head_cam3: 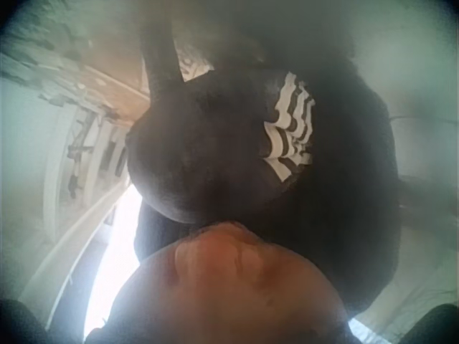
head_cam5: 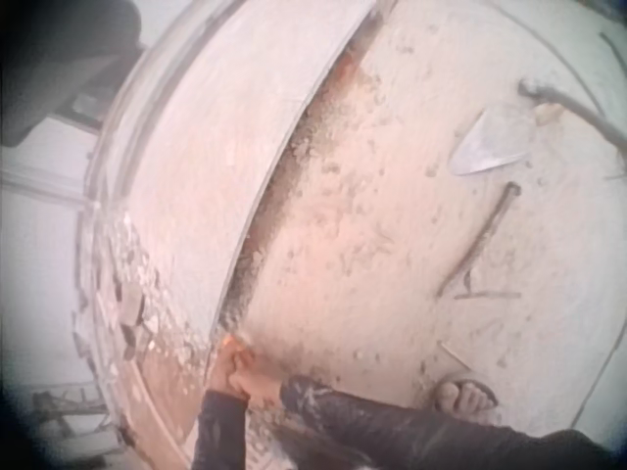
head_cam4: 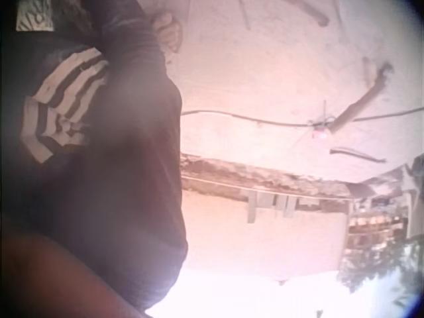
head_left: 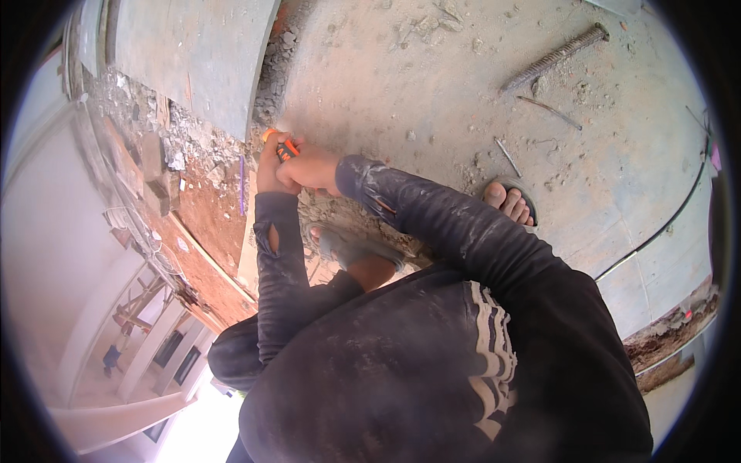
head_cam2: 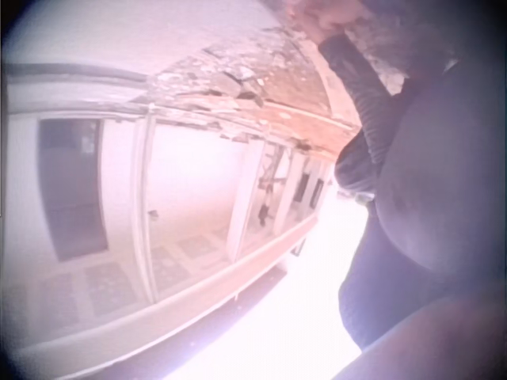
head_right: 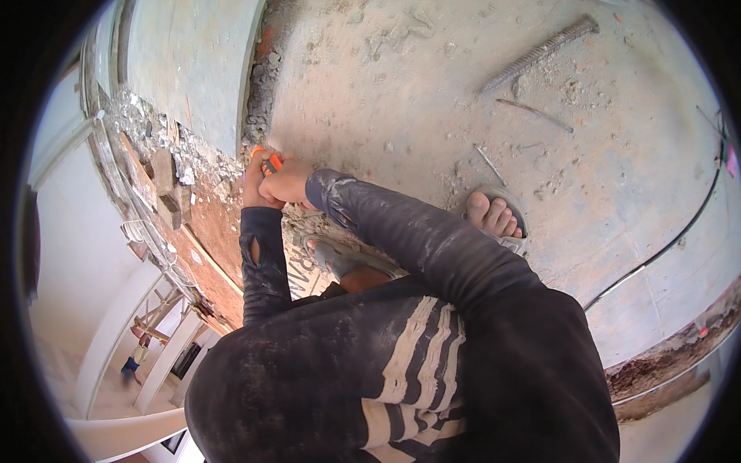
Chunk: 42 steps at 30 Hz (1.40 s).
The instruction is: The person uses an orange utility knife to score and cut a large ceramic tile on a construction site floor. They repeatedly run the blade along the tile's edge to create a cut line, then apply pressure to snap the tile along the scored path.
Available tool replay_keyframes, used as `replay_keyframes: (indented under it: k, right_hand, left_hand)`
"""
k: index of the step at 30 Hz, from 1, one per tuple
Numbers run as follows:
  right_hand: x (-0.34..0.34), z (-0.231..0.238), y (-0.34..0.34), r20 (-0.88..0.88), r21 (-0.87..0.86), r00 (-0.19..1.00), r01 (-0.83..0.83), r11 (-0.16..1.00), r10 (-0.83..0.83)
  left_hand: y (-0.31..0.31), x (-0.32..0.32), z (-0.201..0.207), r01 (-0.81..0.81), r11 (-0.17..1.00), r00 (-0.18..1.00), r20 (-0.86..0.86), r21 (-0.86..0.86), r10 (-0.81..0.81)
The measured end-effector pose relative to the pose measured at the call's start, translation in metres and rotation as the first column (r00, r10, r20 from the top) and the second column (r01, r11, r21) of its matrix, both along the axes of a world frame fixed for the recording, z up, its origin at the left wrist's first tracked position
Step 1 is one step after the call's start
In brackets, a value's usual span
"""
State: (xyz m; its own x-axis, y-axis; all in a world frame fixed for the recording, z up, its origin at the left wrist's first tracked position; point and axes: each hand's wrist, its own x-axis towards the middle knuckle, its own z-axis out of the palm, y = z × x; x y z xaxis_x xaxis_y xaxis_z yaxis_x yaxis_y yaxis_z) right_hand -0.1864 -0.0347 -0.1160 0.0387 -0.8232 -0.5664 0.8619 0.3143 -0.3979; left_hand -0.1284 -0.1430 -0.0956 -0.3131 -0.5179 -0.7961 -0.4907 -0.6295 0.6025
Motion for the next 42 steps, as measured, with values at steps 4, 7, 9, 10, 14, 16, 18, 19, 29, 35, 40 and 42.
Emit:
replay_keyframes:
  k: [4, 7, 9, 10, 14, 16, 18, 19, 29, 35, 40, 42]
  right_hand:
    - [-0.006, 0.005, 0.002, -0.007, -0.002, 1.0, -0.03, 1.0, 0.03]
    - [0.008, 0.023, 0.026, 0.042, 0.007, 0.999, 0.024, 1.0, -0.024]
    - [0.014, 0.018, 0.052, 0.006, -0.02, 1.0, 0.015, 1.0, -0.015]
    - [0.035, 0.016, 0.075, 0.002, -0.07, 0.995, -0.097, 0.993, 0.097]
    - [0.014, 0.016, 0.103, -0.21, 0.073, 0.97, -0.111, 0.991, 0.124]
    - [0.013, 0.015, 0.109, -0.537, 0.029, 0.836, -0.11, 0.993, 0.108]
    - [-0.004, 0.014, 0.112, -0.69, -0.015, 0.723, -0.064, 0.998, 0.036]
    - [-0.011, 0.015, 0.116, -0.744, -0.034, 0.668, -0.039, 0.999, 0.0]
    - [-0.029, 0.005, 0.167, -0.868, 0.008, 0.497, 0.041, 0.999, -0.014]
    - [-0.03, 0.002, 0.173, -0.838, 0.024, 0.542, 0.142, 0.99, -0.058]
    - [-0.042, 0.004, 0.17, -0.858, 0.021, 0.507, 0.189, 0.982, -0.079]
    - [-0.048, 0.006, 0.172, -0.855, 0.03, 0.513, 0.183, 0.983, -0.07]
  left_hand:
    - [0.0, -0.001, 0.0, 0.035, 0.997, 0.999, 0.028, -0.074, -0.033]
    - [-0.001, 0.014, 0.005, 0.104, 0.994, 0.98, -0.176, 0.044, -0.094]
    - [0.052, 0.026, 0.024, 0.084, 0.994, 0.973, 0.219, -0.076, -0.065]
    - [0.065, 0.045, 0.018, 0.054, 0.997, 0.974, 0.223, -0.049, -0.042]
    - [0.103, 0.028, 0.025, 0.104, 0.994, 0.969, 0.223, 0.026, -0.107]
    - [0.113, 0.023, 0.045, 0.144, 0.989, 0.968, 0.213, -0.03, -0.135]
    - [0.106, 0.004, 0.042, 0.194, 0.975, 0.978, 0.096, -0.112, -0.183]
    - [0.1, 0.0, 0.037, 0.196, 0.972, 0.979, 0.081, -0.128, -0.187]
    - [0.008, -0.022, -0.045, 0.423, 0.361, 0.894, 0.447, -0.831, -0.02]
    - [-0.009, -0.031, -0.038, 0.589, 0.61, 0.768, 0.603, -0.53, -0.218]
    - [-0.003, -0.041, -0.045, 0.612, 0.307, 0.786, 0.602, -0.729, -0.137]
    - [0.023, -0.06, -0.033, 0.525, 0.388, 0.848, 0.503, -0.758, -0.166]
